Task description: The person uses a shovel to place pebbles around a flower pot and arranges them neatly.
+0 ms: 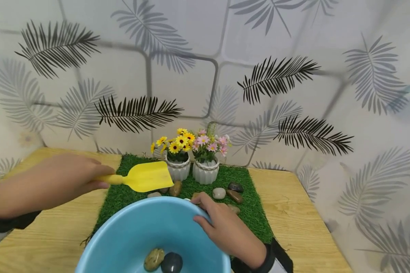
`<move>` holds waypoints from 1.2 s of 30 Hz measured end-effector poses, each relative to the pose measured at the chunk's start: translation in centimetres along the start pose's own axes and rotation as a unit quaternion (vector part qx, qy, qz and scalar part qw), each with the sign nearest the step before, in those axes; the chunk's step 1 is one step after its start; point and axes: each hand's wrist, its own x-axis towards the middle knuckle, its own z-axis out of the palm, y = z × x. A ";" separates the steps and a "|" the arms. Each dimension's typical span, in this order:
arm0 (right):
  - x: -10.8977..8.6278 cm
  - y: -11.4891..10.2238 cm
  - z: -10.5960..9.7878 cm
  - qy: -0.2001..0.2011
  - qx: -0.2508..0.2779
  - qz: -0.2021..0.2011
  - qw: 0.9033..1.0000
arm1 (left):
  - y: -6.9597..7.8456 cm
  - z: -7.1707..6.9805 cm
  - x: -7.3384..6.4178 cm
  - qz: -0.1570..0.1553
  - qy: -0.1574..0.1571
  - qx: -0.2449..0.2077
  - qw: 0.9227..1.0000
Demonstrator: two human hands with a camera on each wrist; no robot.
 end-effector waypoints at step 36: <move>0.0 0.1 0.0 0.003 -0.005 -0.009 1.000 | 11.5 5.4 -2.1 0.012 -0.211 -0.148 0.966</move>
